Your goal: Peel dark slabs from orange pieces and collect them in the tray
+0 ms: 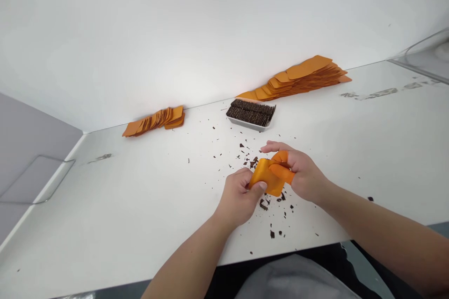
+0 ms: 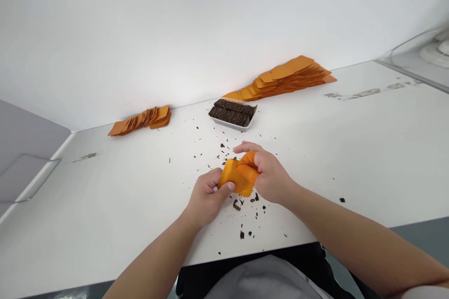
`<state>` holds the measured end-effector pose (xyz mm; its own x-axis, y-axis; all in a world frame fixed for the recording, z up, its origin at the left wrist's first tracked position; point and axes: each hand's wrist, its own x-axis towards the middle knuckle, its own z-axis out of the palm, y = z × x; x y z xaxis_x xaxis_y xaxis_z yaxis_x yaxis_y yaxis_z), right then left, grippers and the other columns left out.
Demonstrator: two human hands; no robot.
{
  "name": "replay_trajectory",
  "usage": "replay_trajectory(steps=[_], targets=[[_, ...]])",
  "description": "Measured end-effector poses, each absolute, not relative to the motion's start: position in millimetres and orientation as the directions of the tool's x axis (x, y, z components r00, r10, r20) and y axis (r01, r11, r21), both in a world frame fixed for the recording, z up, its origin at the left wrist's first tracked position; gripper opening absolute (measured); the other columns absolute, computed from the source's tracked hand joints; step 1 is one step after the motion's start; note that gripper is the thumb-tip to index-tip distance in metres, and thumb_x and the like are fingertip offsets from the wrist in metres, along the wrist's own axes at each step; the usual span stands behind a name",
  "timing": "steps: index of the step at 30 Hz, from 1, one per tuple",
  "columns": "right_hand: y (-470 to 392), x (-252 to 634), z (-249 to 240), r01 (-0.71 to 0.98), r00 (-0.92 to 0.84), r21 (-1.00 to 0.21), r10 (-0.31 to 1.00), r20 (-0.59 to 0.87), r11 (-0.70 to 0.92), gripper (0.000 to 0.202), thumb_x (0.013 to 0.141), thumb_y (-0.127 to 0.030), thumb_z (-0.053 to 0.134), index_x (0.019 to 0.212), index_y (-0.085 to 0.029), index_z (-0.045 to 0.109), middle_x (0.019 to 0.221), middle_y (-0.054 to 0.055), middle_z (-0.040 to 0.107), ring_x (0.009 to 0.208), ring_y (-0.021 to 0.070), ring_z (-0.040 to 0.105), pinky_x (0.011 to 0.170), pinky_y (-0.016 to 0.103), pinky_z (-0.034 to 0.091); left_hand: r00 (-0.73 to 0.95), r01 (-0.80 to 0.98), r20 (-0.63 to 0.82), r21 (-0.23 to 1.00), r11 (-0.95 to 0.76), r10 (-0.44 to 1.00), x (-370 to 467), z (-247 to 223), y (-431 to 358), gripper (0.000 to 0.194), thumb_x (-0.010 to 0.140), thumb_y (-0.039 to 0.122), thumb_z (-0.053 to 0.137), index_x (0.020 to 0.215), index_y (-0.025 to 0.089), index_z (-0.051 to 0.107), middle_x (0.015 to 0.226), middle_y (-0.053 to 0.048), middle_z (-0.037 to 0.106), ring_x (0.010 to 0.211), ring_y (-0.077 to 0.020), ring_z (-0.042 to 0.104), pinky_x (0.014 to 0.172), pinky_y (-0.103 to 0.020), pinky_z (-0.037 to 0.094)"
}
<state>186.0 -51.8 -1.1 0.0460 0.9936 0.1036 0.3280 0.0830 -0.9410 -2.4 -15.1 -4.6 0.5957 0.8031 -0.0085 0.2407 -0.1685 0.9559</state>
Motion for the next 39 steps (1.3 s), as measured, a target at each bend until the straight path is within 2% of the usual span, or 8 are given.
replay_trajectory(steps=[7, 11, 15, 22, 31, 33, 36, 39], targets=[[-49.4, 185.5, 4.9, 0.34, 0.085, -0.94, 0.995, 0.061, 0.028, 0.016, 0.079, -0.037, 0.059, 0.08, -0.023, 0.067, 0.133, 0.005, 0.055, 0.127, 0.03, 0.047, 0.104, 0.053, 0.039, 0.549, 0.275, 0.009, 0.942, -0.191, 0.836, -5.3, -4.9, -14.1, 0.028, 0.085, 0.032, 0.053, 0.062, 0.017, 0.048, 0.07, 0.001, 0.047, 0.062, -0.012, 0.043, 0.059, -0.026, 0.037], [-48.0, 188.0, 1.7, 0.317, 0.057, -0.948, 0.998, -0.007, -0.025, 0.017, 0.079, -0.037, 0.058, 0.076, -0.022, 0.067, 0.134, 0.005, 0.053, 0.117, 0.0289, 0.055, 0.093, 0.048, 0.048, 0.523, 0.307, 0.009, 0.931, -0.198, 0.852, -4.2, -6.3, -14.1, 0.027, 0.084, 0.03, 0.053, 0.062, 0.017, 0.046, 0.071, 0.0, 0.047, 0.063, -0.0122, 0.044, 0.059, -0.026, 0.037], [-46.7, 187.1, -4.8, 0.322, 0.058, -0.946, 0.998, -0.015, -0.033, 0.015, 0.082, -0.032, 0.057, 0.075, -0.022, 0.064, 0.135, 0.004, 0.051, 0.127, 0.0299, 0.047, 0.097, 0.049, 0.046, 0.534, 0.328, 0.007, 0.92, -0.215, 0.845, -3.4, -7.6, -13.3, 0.026, 0.084, 0.027, 0.052, 0.061, 0.017, 0.044, 0.07, 0.001, 0.047, 0.062, -0.0122, 0.043, 0.06, -0.026, 0.036], [-50.5, 182.7, -0.5, 0.413, 0.051, -0.902, 0.986, 0.161, 0.126, 0.012, 0.085, -0.019, 0.054, 0.077, -0.022, 0.062, 0.137, 0.005, 0.051, 0.142, 0.0245, 0.028, 0.112, 0.049, 0.032, 0.586, 0.319, -0.06, 0.934, -0.162, 0.808, -5.1, -5.9, -11.8, 0.029, 0.085, 0.033, 0.05, 0.063, 0.018, 0.039, 0.07, 0.0, 0.045, 0.064, -0.0137, 0.042, 0.061, -0.027, 0.036], [-50.7, 177.6, 2.8, 0.262, 0.11, -0.963, 0.989, 0.097, 0.065, 0.025, 0.081, -0.039, 0.065, 0.066, -0.021, 0.055, 0.129, 0.009, 0.056, 0.141, 0.0296, 0.027, 0.107, 0.05, 0.036, 0.581, 0.314, -0.029, 0.93, -0.191, 0.814, -2.1, -7.3, -13.4, 0.032, 0.086, 0.039, 0.047, 0.063, 0.018, 0.044, 0.071, -0.001, 0.047, 0.066, -0.0157, 0.044, 0.063, -0.027, 0.038], [-49.2, 176.7, 2.0, 0.189, 0.129, -0.982, 0.991, 0.038, 0.013, 0.028, 0.078, -0.045, 0.069, 0.07, -0.02, 0.058, 0.129, 0.009, 0.055, 0.133, 0.0315, 0.038, 0.105, 0.049, 0.038, 0.547, 0.319, 0.002, 0.924, -0.211, 0.837, -3.3, -9.7, -12.3, 0.034, 0.088, 0.042, 0.047, 0.064, 0.018, 0.045, 0.07, -0.002, 0.048, 0.065, -0.016, 0.045, 0.062, -0.027, 0.039], [-48.1, 175.1, 1.6, 0.027, 0.097, -0.998, 0.994, -0.06, -0.063, 0.036, 0.076, -0.052, 0.071, 0.094, -0.022, 0.064, 0.117, 0.009, 0.058, 0.106, 0.0267, 0.057, 0.092, 0.044, 0.048, 0.474, 0.307, 0.032, 0.931, -0.199, 0.88, -5.6, -11.3, -10.4, 0.037, 0.088, 0.048, 0.049, 0.068, 0.018, 0.051, 0.07, -0.002, 0.052, 0.066, -0.017, 0.047, 0.063, -0.028, 0.042], [-48.7, 170.2, 4.4, -0.056, -0.023, -0.995, 0.997, -0.076, -0.077, 0.04, 0.075, -0.053, 0.074, 0.096, -0.02, 0.065, 0.092, 0.005, 0.062, 0.089, 0.0226, 0.058, 0.082, 0.039, 0.049, 0.442, 0.282, 0.045, 0.941, -0.187, 0.896, -6.6, -9.3, -9.7, 0.039, 0.088, 0.052, 0.05, 0.071, 0.018, 0.055, 0.071, -0.002, 0.055, 0.069, -0.0184, 0.05, 0.065, -0.029, 0.045]])
